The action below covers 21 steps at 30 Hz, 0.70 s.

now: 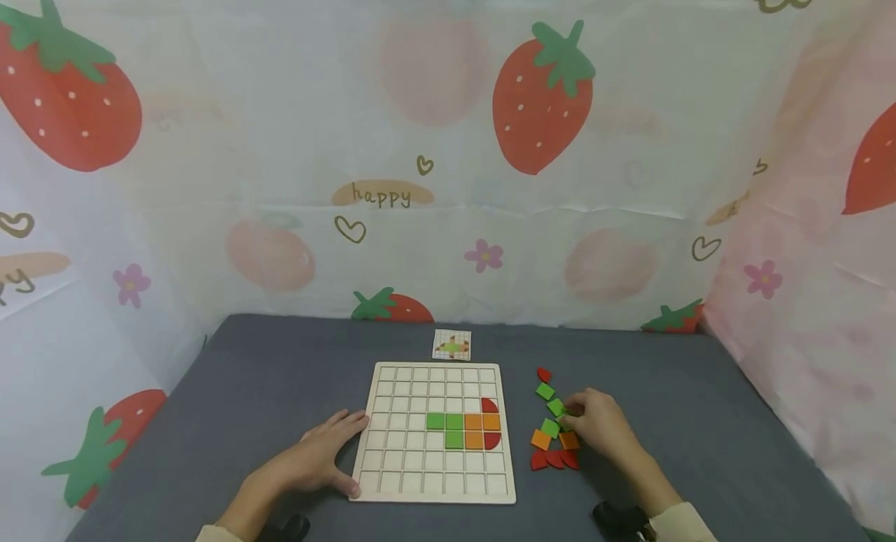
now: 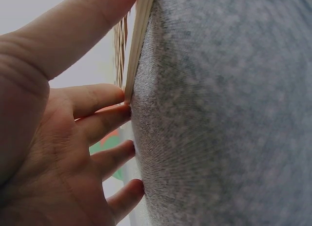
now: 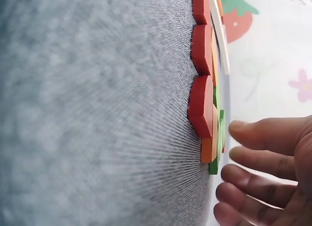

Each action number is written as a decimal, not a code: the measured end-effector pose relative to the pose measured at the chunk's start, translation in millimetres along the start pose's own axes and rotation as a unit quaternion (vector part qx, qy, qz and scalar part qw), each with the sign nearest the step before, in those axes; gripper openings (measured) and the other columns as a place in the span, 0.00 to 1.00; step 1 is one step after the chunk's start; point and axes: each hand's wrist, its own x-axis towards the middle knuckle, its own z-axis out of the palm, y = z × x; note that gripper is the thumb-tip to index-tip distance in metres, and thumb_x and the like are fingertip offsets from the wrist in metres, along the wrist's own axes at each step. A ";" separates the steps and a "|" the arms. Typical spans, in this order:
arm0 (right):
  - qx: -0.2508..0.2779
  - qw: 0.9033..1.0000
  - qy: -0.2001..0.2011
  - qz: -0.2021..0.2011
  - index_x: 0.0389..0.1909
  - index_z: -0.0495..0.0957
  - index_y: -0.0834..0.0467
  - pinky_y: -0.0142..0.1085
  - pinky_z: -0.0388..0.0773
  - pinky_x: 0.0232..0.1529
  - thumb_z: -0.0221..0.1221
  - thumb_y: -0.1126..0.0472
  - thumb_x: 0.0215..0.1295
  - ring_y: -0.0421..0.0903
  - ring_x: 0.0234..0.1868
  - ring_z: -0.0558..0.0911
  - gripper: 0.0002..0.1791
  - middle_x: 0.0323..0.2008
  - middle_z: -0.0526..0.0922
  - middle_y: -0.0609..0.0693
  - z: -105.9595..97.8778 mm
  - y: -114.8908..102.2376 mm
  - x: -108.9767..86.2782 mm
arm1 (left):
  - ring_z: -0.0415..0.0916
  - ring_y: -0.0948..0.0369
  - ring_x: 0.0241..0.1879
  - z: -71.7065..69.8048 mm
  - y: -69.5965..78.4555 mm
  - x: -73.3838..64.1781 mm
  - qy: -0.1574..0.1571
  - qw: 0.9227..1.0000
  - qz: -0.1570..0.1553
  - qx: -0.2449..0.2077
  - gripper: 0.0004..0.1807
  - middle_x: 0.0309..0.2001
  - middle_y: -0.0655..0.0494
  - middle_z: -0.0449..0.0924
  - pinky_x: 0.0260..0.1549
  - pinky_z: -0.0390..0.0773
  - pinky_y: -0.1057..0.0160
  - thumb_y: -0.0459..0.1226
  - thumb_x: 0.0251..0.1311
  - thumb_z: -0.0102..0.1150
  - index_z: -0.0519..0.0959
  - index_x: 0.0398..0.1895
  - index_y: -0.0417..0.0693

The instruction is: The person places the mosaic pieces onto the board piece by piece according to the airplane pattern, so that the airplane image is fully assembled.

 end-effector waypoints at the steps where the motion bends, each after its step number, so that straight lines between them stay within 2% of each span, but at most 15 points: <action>1: 0.000 1.000 -0.001 0.003 0.39 0.85 0.64 0.42 0.80 0.36 0.67 0.64 0.55 0.47 0.36 0.80 0.11 0.36 0.81 0.53 -0.3 0.3 -0.6 | 0.44 0.36 0.75 0.1 -0.1 -0.1 0.000 1.000 0.001 0.000 0.58 0.75 0.41 0.56 0.63 0.48 0.26 0.48 0.35 0.78 0.60 0.73 0.39; 11: -0.013 1.000 -0.013 0.003 0.40 0.84 0.67 0.41 0.80 0.33 0.69 0.66 0.52 0.48 0.35 0.83 0.14 0.34 0.86 0.54 1.5 -2.3 1.3 | 0.45 0.36 0.75 0.7 0.1 0.2 0.008 1.000 0.002 0.004 0.58 0.74 0.41 0.57 0.62 0.49 0.26 0.47 0.33 0.78 0.61 0.72 0.39; 21: -0.040 0.999 -0.014 0.001 0.40 0.84 0.67 0.43 0.81 0.35 0.69 0.67 0.51 0.49 0.36 0.83 0.13 0.34 0.86 0.55 2.3 -7.5 4.0 | 0.45 0.35 0.74 1.6 -0.1 0.8 0.011 1.000 0.001 0.000 0.59 0.74 0.41 0.56 0.62 0.49 0.26 0.47 0.33 0.79 0.61 0.72 0.39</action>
